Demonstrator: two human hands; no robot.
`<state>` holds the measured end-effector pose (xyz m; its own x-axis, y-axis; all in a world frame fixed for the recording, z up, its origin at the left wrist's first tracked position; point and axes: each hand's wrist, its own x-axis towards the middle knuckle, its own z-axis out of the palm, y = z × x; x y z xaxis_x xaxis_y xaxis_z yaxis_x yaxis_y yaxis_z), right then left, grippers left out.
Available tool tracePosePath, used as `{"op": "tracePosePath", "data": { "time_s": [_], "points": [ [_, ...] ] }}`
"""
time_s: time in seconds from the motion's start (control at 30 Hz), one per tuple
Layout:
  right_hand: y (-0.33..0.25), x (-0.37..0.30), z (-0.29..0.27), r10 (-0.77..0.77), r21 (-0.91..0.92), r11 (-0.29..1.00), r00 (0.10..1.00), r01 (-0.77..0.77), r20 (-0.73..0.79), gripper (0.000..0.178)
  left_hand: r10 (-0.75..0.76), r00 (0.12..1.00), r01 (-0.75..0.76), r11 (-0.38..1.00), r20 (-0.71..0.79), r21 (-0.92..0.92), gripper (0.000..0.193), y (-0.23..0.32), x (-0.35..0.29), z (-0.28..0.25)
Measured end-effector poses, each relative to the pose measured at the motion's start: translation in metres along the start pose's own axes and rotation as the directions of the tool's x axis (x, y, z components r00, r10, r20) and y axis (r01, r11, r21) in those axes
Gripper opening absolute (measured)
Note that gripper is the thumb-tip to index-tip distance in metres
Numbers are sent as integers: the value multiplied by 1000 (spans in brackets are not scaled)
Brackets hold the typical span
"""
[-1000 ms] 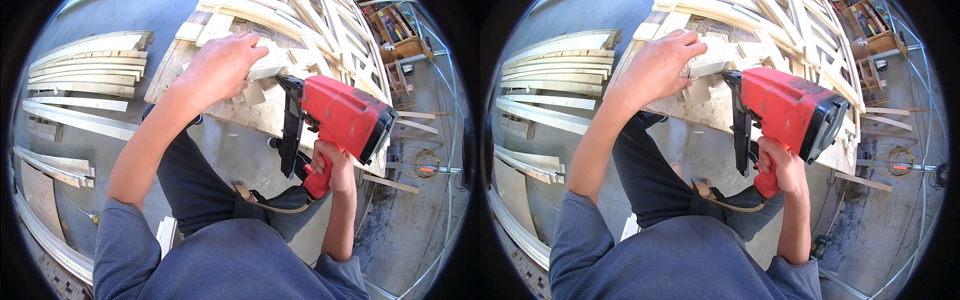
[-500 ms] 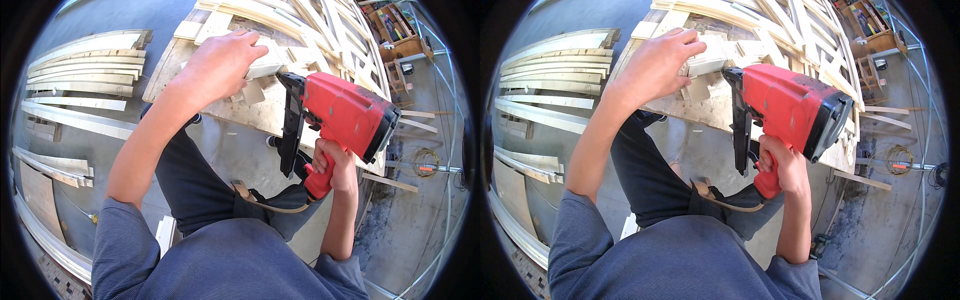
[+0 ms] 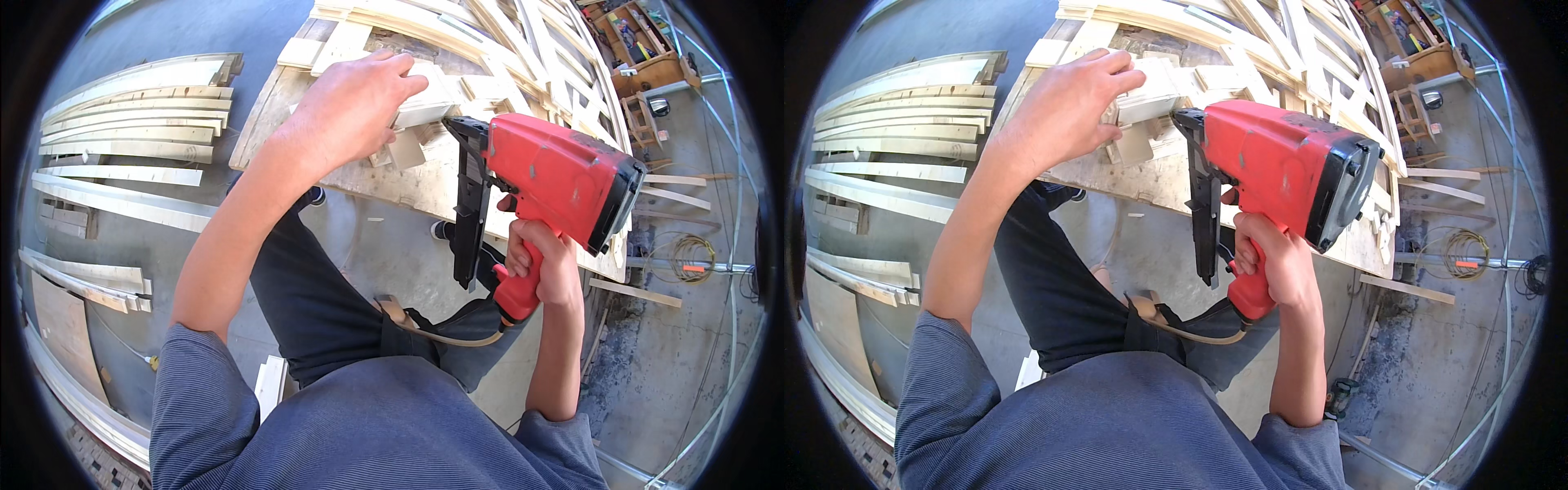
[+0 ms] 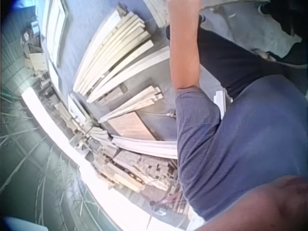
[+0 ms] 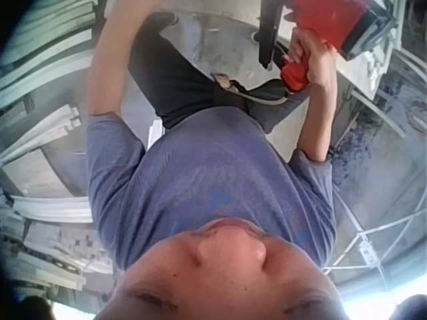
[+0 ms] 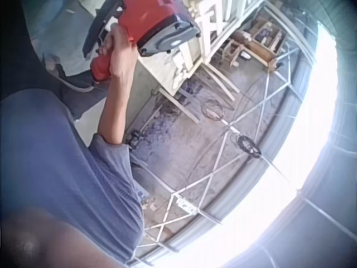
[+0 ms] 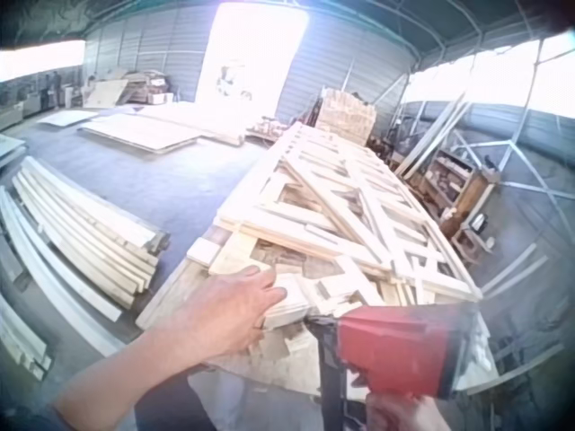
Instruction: The person assembles small wooden blocks into rectangular frames on a workbench. They arrange the pieces by hand, then use a red pneumatic nail gun to fasten the blocks together, repeating the process for multiple units.
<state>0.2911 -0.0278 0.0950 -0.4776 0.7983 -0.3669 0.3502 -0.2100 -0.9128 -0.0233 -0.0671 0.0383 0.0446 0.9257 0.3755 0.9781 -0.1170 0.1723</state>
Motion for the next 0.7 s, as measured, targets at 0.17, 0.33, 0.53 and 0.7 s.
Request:
{"op": "tracePosePath", "data": {
  "time_s": [0.17,0.33,0.53,0.7],
  "points": [
    [-3,-1,1,-21,-12,1000,1000,21,-13,31,-6,1000,6,1000,6,-21,63,1,-1,-3],
    [10,-4,-6,-59,-41,998,997,57,-40,19,-55,998,55,998,-12,-26,62,5,-3,0],
    [11,-19,-36,-143,22,989,988,145,-52,30,-55,998,54,998,-30,-34,64,5,-2,4],
    [23,-25,-54,-252,90,961,961,263,-118,23,-68,998,67,993,-12,-102,64,5,-7,0]
  ]
}}
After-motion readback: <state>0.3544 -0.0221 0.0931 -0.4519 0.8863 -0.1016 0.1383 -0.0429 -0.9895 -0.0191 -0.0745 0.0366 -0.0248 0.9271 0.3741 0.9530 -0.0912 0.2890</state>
